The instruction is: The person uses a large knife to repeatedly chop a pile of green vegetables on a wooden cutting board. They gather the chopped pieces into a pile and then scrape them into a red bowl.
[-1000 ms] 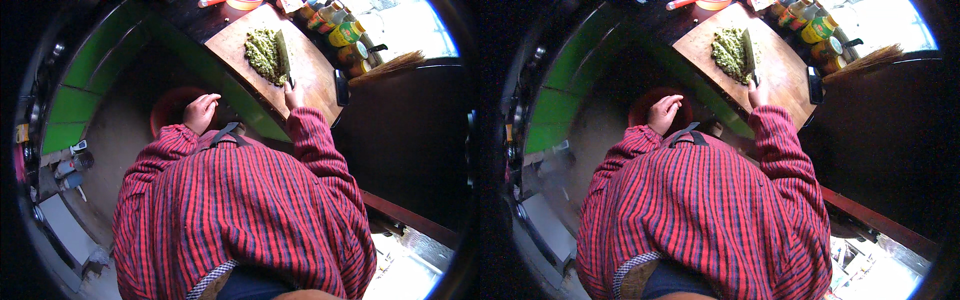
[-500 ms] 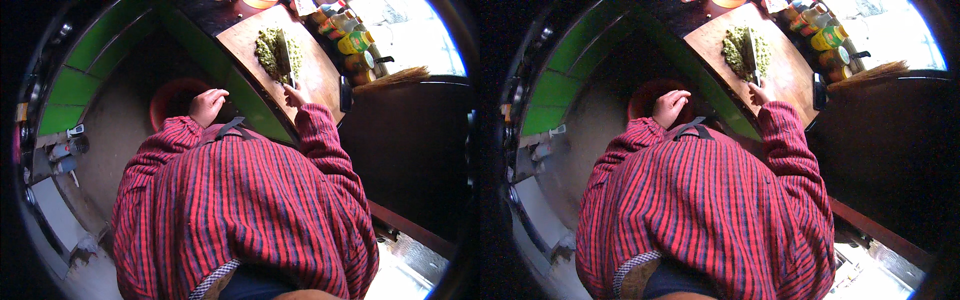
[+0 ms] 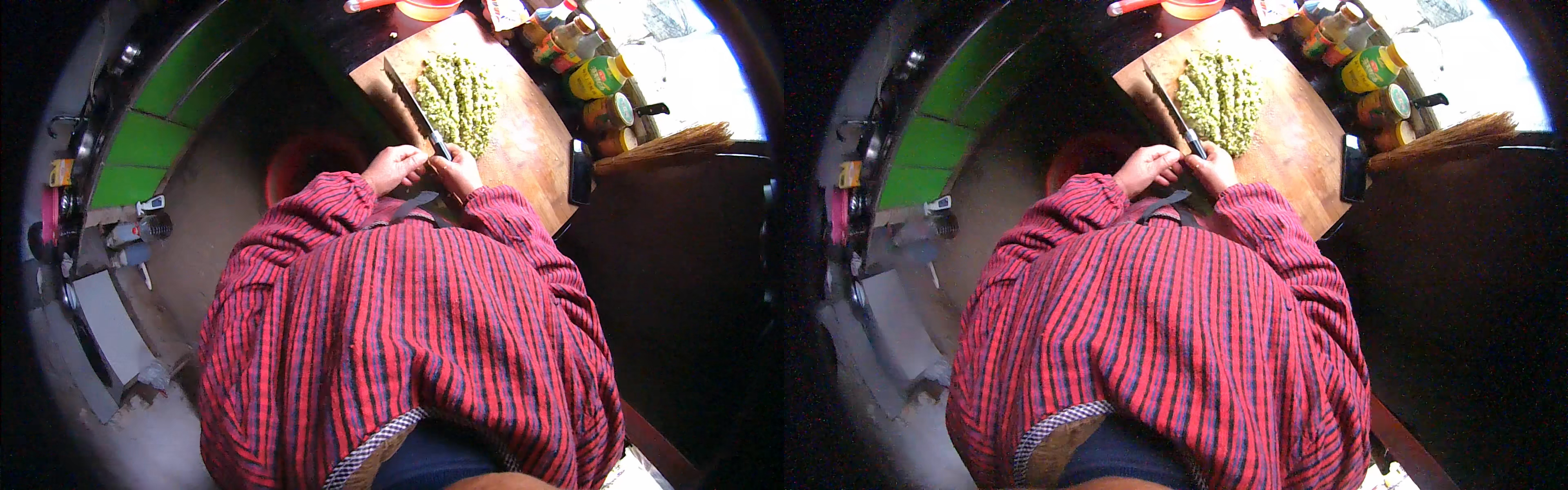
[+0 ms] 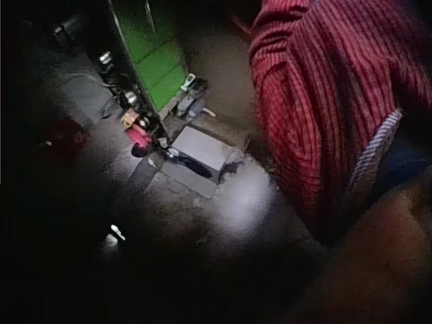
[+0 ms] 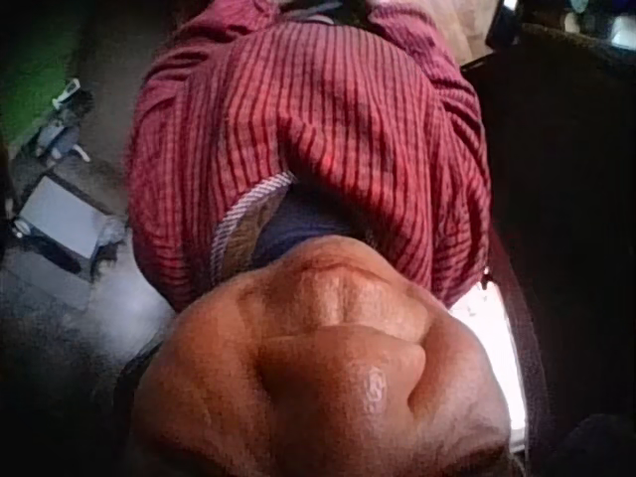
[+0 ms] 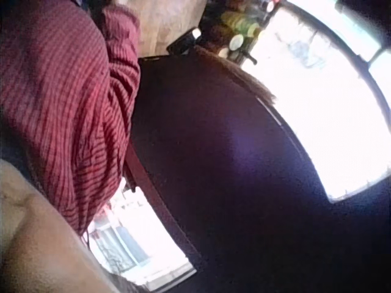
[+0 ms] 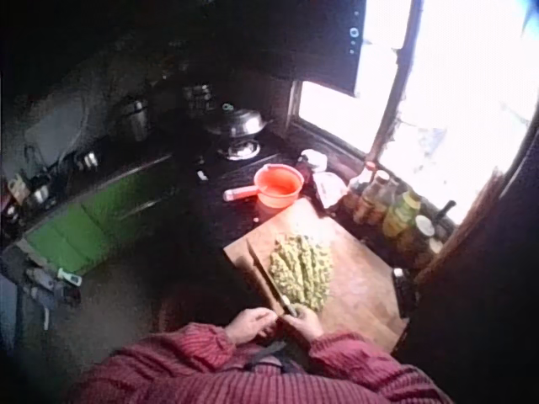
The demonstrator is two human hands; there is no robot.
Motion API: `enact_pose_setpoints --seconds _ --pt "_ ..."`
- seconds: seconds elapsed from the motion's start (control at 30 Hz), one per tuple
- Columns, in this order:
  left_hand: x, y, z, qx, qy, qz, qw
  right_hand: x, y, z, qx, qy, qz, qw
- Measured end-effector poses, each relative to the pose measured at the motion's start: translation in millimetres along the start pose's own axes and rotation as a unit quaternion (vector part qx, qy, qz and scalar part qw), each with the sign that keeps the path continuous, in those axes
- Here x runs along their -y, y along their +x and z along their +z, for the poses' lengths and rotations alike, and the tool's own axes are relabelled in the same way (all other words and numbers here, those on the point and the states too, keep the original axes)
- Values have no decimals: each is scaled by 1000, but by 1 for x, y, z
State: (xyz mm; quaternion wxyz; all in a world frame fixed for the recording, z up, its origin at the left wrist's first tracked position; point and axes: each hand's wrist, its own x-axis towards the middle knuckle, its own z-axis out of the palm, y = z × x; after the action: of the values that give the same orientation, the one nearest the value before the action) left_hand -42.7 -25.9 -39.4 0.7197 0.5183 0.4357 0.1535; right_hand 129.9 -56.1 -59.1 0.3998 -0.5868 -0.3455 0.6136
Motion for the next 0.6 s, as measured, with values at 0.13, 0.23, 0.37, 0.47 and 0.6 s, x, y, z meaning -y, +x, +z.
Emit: enact_pose_setpoints --seconds 0.13,0.23,0.37,0.47,0.6 --pt "-14 20 13 44 -45 -71 995 2 0 -14 -41 -60 85 994" --pt "-39 36 25 10 -24 -107 994 -13 6 -3 -113 -197 -139 964" --pt "-40 34 37 54 -124 -99 986 -2 -5 4 -168 -178 -145 959" --pt "-34 31 45 33 -167 -151 974 12 -3 5 -93 -214 -19 972" --pt "-55 11 53 2 -146 -114 983 9 -15 12 -96 -76 -149 981"
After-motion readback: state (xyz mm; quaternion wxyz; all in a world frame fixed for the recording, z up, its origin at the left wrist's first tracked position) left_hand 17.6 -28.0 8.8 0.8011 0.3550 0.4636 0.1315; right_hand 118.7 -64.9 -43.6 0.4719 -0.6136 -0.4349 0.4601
